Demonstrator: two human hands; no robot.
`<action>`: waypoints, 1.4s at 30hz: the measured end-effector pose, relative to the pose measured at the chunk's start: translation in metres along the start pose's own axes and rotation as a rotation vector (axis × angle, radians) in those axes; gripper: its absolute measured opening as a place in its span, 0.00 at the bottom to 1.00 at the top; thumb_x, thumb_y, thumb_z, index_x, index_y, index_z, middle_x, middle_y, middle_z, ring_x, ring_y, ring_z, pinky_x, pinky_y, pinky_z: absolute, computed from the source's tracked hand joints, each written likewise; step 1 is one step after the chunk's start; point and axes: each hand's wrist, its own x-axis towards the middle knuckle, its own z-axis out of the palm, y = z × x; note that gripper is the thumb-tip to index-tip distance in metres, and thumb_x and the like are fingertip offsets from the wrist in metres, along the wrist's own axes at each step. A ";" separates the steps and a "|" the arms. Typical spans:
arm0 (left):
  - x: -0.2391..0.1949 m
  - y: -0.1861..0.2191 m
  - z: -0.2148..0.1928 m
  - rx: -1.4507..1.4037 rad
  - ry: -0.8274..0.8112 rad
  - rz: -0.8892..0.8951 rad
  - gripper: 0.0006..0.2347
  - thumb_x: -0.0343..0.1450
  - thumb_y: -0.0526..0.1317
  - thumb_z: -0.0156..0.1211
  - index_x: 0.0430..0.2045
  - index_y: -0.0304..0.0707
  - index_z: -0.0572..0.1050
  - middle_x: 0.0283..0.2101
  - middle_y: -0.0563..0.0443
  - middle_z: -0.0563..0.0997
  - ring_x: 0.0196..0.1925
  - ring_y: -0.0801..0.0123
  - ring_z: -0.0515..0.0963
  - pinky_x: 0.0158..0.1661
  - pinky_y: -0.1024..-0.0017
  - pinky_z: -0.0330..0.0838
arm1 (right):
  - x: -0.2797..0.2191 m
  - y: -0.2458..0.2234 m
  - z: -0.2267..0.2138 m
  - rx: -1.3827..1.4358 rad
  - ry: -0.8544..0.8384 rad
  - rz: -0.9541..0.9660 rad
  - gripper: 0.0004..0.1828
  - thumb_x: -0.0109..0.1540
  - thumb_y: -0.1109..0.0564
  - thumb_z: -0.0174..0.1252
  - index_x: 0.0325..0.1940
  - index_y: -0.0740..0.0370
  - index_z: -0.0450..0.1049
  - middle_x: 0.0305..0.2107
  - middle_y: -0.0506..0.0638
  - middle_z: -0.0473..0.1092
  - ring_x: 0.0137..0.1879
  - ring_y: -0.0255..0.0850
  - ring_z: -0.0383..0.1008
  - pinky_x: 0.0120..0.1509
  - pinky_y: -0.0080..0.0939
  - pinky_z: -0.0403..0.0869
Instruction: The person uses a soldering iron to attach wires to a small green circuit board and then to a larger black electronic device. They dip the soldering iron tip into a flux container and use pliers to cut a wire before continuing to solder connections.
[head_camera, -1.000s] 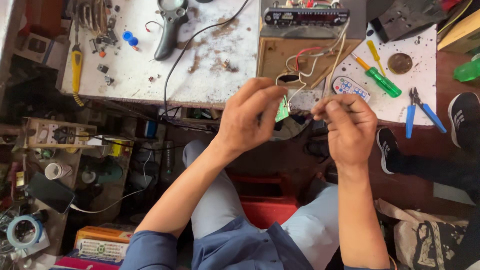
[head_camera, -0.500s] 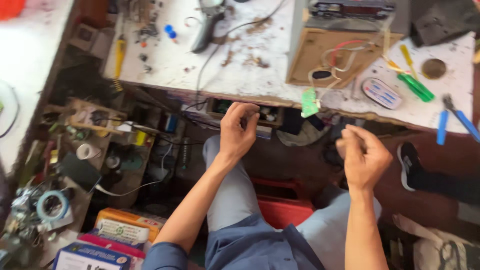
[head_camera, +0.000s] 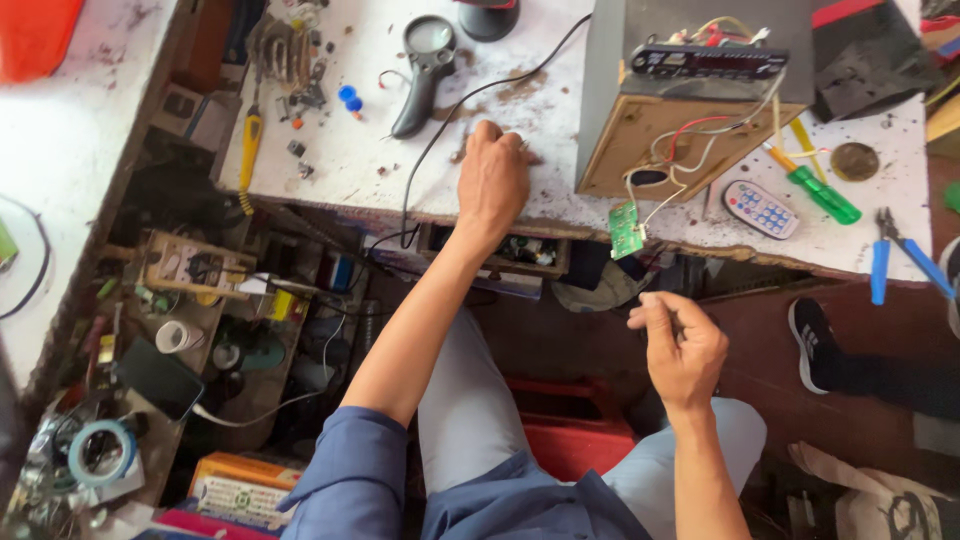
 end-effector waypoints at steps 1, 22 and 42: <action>0.002 -0.003 0.001 -0.009 0.029 0.045 0.05 0.70 0.34 0.65 0.35 0.33 0.78 0.45 0.41 0.75 0.50 0.49 0.75 0.48 0.59 0.72 | 0.000 -0.003 -0.002 -0.030 -0.008 -0.008 0.09 0.69 0.59 0.59 0.45 0.70 0.78 0.29 0.51 0.78 0.35 0.32 0.78 0.41 0.30 0.74; -0.120 0.053 0.010 -1.796 -0.328 -0.535 0.11 0.75 0.25 0.59 0.51 0.28 0.75 0.49 0.40 0.83 0.48 0.65 0.83 0.51 0.68 0.80 | 0.026 -0.068 0.024 0.060 -0.062 -0.267 0.05 0.69 0.66 0.61 0.49 0.69 0.76 0.46 0.53 0.73 0.43 0.32 0.75 0.46 0.30 0.75; -0.141 0.004 -0.044 -1.621 -0.012 -0.560 0.11 0.71 0.27 0.65 0.47 0.27 0.75 0.40 0.48 0.82 0.41 0.72 0.82 0.42 0.72 0.79 | 0.018 -0.089 0.092 0.148 -0.156 -0.237 0.05 0.74 0.64 0.58 0.50 0.69 0.77 0.41 0.51 0.77 0.41 0.33 0.78 0.48 0.31 0.75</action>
